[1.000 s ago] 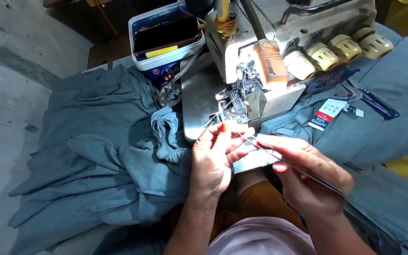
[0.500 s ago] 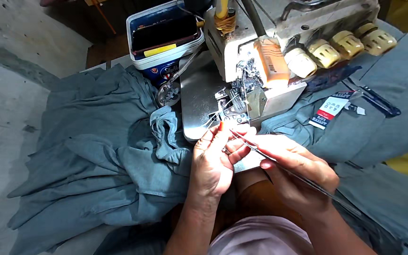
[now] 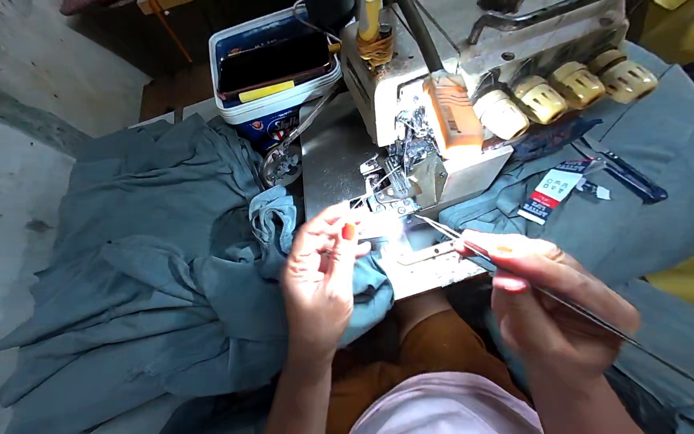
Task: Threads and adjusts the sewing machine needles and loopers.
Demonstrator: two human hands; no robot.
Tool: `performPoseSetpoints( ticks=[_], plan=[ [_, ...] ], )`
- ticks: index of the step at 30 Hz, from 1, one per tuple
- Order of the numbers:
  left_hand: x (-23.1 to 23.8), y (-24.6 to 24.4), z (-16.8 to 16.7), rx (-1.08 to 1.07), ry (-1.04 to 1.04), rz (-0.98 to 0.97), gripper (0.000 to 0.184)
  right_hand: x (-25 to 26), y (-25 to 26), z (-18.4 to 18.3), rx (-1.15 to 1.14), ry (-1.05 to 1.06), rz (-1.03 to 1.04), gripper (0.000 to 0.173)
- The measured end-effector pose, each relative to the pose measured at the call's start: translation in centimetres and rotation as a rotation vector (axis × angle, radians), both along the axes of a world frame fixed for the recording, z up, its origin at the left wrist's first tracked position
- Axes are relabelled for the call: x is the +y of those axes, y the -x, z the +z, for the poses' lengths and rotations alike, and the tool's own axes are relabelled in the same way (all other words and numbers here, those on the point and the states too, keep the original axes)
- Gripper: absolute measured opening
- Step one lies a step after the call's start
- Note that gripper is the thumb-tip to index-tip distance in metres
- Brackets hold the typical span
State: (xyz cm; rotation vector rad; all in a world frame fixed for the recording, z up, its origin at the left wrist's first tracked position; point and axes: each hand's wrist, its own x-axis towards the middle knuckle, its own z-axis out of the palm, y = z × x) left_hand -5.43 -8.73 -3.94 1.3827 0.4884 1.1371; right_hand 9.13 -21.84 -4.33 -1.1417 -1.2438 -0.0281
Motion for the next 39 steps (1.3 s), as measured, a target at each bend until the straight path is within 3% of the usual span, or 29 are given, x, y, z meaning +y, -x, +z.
performPoseSetpoints(
  ticks=[5, 9, 16, 27, 39],
  plan=[
    [4.6, 0.8, 2.1, 0.281, -0.456, 0.093, 0.019, 0.5, 0.1, -0.3, -0.036, 0.014, -0.068, 0.022],
    [7.9, -1.5, 3.3, 0.572, -0.681, -0.011, 0.02, 2.7, 0.6, -1.4, -0.172, 0.02, -0.221, 0.012],
    [10.3, -6.2, 2.4, 0.702, -0.734, -0.189, 0.021, 6.3, 0.8, -2.8, -0.352, -0.011, -0.354, 0.015],
    [10.5, -6.1, 1.3, 0.691, -0.753, -0.211, 0.028, 6.4, 0.4, -4.0, -0.417, 0.026, -0.462, 0.016],
    [10.7, -5.9, 1.4, 0.693, -0.759, -0.271, 0.028, 5.6, 0.6, -3.2, -0.456, 0.05, -0.44, 0.013]
  ],
)
